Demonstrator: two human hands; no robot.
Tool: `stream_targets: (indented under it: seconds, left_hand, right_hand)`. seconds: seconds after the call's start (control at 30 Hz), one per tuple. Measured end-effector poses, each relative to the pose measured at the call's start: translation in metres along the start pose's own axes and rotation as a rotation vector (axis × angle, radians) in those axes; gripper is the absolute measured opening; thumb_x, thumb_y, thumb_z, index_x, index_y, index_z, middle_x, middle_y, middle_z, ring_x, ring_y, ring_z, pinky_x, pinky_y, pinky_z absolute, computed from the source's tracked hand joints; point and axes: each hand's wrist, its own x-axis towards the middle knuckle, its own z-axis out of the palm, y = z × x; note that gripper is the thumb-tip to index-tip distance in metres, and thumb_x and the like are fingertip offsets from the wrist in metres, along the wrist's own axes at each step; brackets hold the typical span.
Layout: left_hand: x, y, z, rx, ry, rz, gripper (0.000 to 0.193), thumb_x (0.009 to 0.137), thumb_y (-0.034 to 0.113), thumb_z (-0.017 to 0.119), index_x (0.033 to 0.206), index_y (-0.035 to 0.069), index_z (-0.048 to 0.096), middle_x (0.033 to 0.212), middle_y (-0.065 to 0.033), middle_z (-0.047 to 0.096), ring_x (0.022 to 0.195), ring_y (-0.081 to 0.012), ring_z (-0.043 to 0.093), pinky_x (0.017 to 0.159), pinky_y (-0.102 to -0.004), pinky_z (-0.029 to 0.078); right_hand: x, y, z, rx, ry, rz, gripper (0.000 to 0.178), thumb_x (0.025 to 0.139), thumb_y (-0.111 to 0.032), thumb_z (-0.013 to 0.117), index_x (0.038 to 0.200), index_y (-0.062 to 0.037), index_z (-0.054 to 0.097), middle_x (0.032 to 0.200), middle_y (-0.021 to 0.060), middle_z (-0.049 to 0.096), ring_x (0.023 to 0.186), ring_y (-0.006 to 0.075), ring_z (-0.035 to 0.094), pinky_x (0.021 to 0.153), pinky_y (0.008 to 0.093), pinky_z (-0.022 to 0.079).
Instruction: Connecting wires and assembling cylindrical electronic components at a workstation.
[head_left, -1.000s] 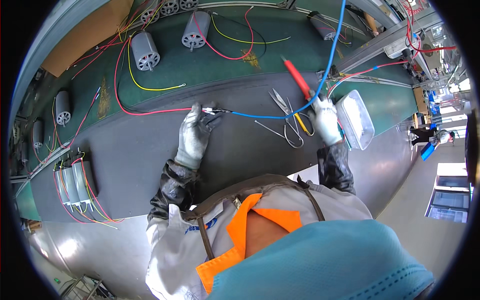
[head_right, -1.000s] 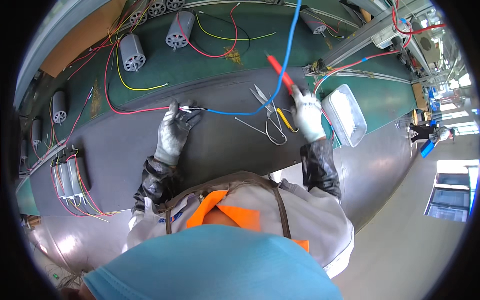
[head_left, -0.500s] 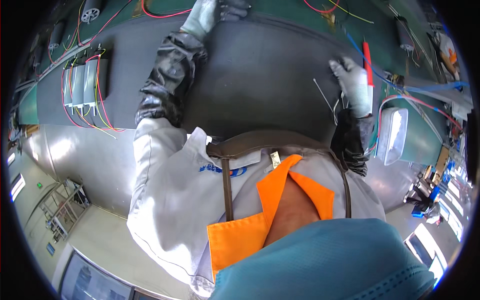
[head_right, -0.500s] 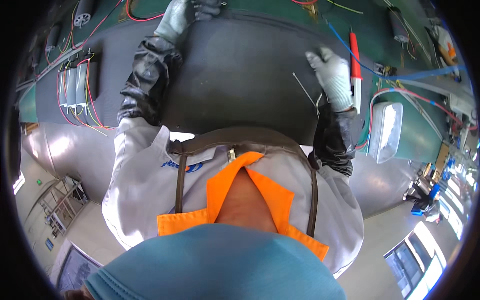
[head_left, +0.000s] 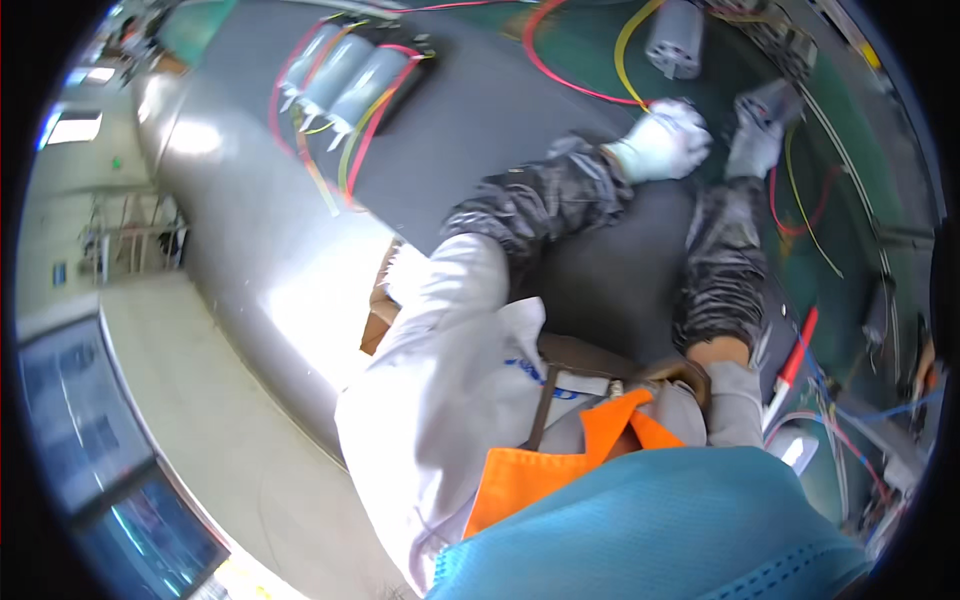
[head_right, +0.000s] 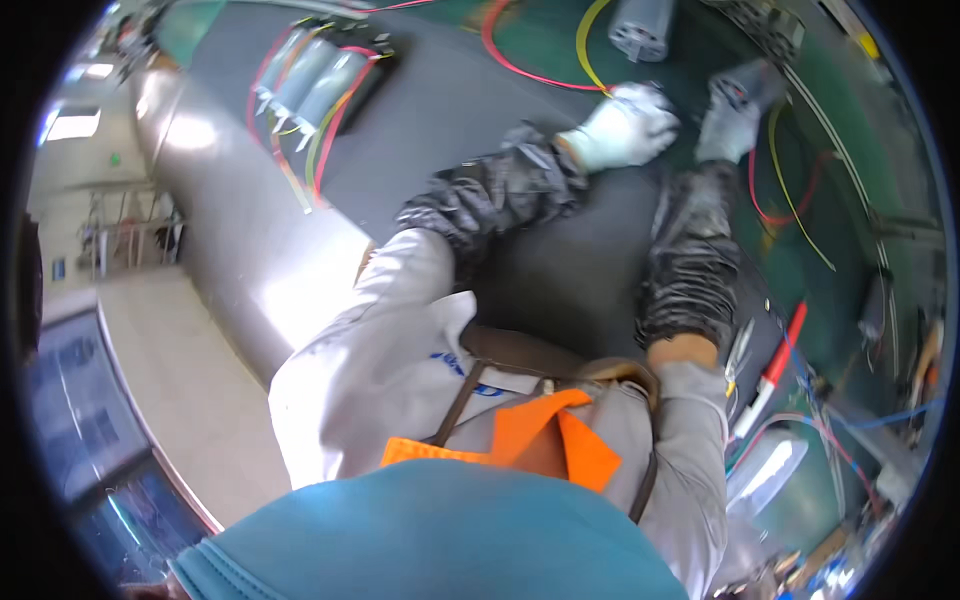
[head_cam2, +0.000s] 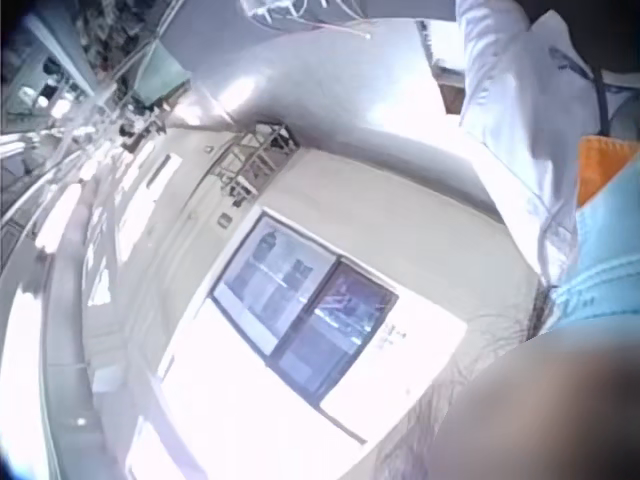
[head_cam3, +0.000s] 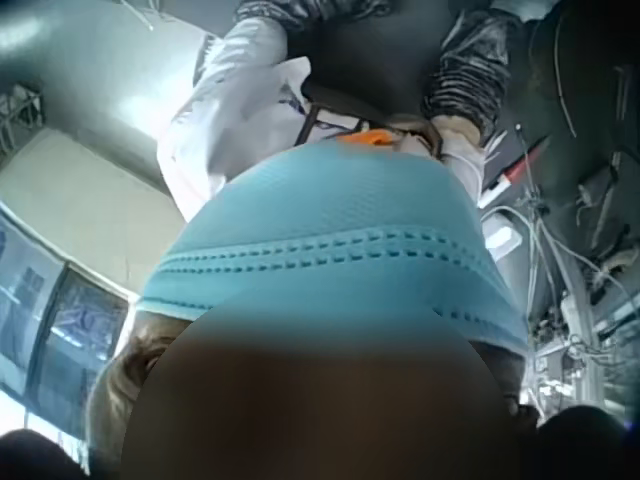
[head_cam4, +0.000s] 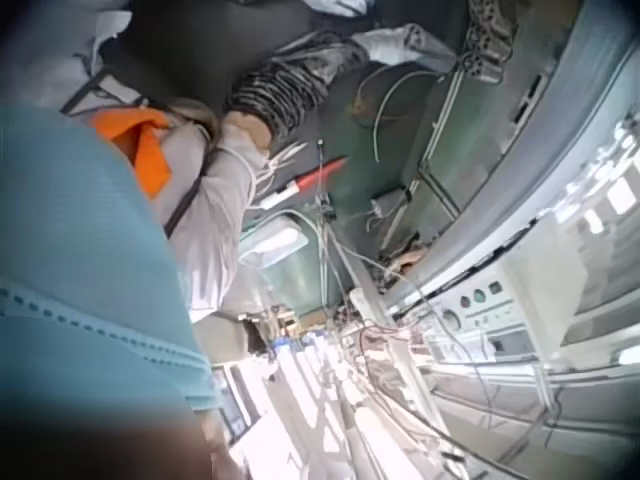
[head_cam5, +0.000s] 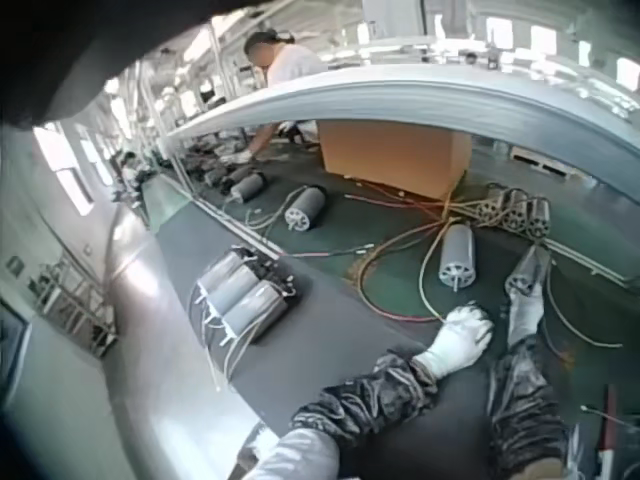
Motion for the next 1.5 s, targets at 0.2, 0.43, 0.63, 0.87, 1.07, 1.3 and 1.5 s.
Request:
stream_targets:
  seconds: [0.2, 0.43, 0.63, 0.87, 1.07, 1.3, 1.5]
  left_hand:
    - [0.026, 0.021, 0.003, -0.059, 0.346, -0.055, 0.03, 0.087, 0.023, 0.069, 0.114, 0.012, 0.071, 0.114, -0.0111, 0.07, 0.108, -0.0315, 0.065, 0.092, -0.0458, 0.053]
    - [-0.008, 0.091, -0.081, -0.414, 0.077, 0.013, 0.069, 0.088, 0.023, 0.072, 0.148, -0.001, 0.047, 0.145, -0.0237, 0.052, 0.135, -0.043, 0.048, 0.115, -0.05, 0.037]
    - [-0.077, 0.14, -0.104, -0.466, -0.146, 0.004, 0.06, 0.085, 0.016, 0.069, 0.139, -0.005, 0.053, 0.136, -0.0261, 0.057, 0.128, -0.046, 0.053, 0.111, -0.0507, 0.041]
    - [-0.094, 0.152, -0.165, -0.928, -0.561, -0.831, 0.047, 0.106, 0.041, 0.053, 0.13, 0.001, 0.062, 0.118, -0.0125, 0.072, 0.103, -0.0282, 0.069, 0.088, -0.0384, 0.053]
    - [-0.077, 0.075, -0.161, -0.498, -0.638, 0.369, 0.054, 0.108, 0.054, 0.039, 0.123, 0.007, 0.062, 0.089, 0.0032, 0.061, 0.067, -0.0079, 0.055, 0.058, -0.0221, 0.046]
    - [-0.099, 0.098, -0.158, -0.336, -0.832, -0.879, 0.061, 0.104, 0.056, 0.051, 0.101, -0.003, 0.068, 0.084, -0.0251, 0.066, 0.078, -0.0413, 0.062, 0.077, -0.0479, 0.05]
    - [-0.092, 0.13, -0.137, -0.122, -0.624, -0.558, 0.063, 0.106, 0.057, 0.046, 0.095, -0.001, 0.067, 0.075, -0.0236, 0.062, 0.068, -0.0391, 0.056, 0.068, -0.0447, 0.049]
  right_hand:
    - [-0.044, -0.021, -0.097, -0.397, -0.114, 0.068, 0.068, 0.087, -0.007, 0.072, 0.151, -0.0159, 0.052, 0.109, 0.0094, 0.074, 0.093, 0.0239, 0.071, 0.084, 0.0372, 0.056]
    - [-0.295, -0.154, -0.123, -0.803, -0.718, -0.33, 0.051, 0.089, -0.018, 0.074, 0.138, -0.0217, 0.063, 0.1, 0.0116, 0.073, 0.083, 0.0358, 0.07, 0.071, 0.0457, 0.055]
    - [-0.288, -0.201, -0.124, -1.055, -0.443, -0.898, 0.072, 0.077, -0.002, 0.064, 0.146, -0.0228, 0.057, 0.092, 0.014, 0.067, 0.077, 0.0326, 0.064, 0.074, 0.0381, 0.054]
    - [-0.235, -0.283, -0.133, -0.79, -0.885, 0.428, 0.018, 0.088, -0.02, 0.07, 0.091, -0.003, 0.076, 0.062, 0.0089, 0.065, 0.055, 0.016, 0.065, 0.057, 0.0338, 0.051]
    - [-0.351, -0.237, 0.007, -0.285, -1.602, -0.106, 0.031, 0.092, -0.021, 0.069, 0.12, -0.0091, 0.069, 0.101, 0.0127, 0.069, 0.089, 0.0254, 0.069, 0.079, 0.0422, 0.057]
    - [-0.319, -0.247, -0.118, -0.26, -1.13, -0.245, 0.021, 0.09, -0.019, 0.071, 0.105, -0.0048, 0.073, 0.092, 0.0136, 0.072, 0.084, 0.0272, 0.071, 0.076, 0.0395, 0.056]
    - [-0.265, -0.177, -0.259, -1.093, -0.372, -0.276, 0.021, 0.089, -0.02, 0.071, 0.1, -0.0035, 0.075, 0.096, 0.0162, 0.074, 0.093, 0.036, 0.069, 0.087, 0.0425, 0.055]
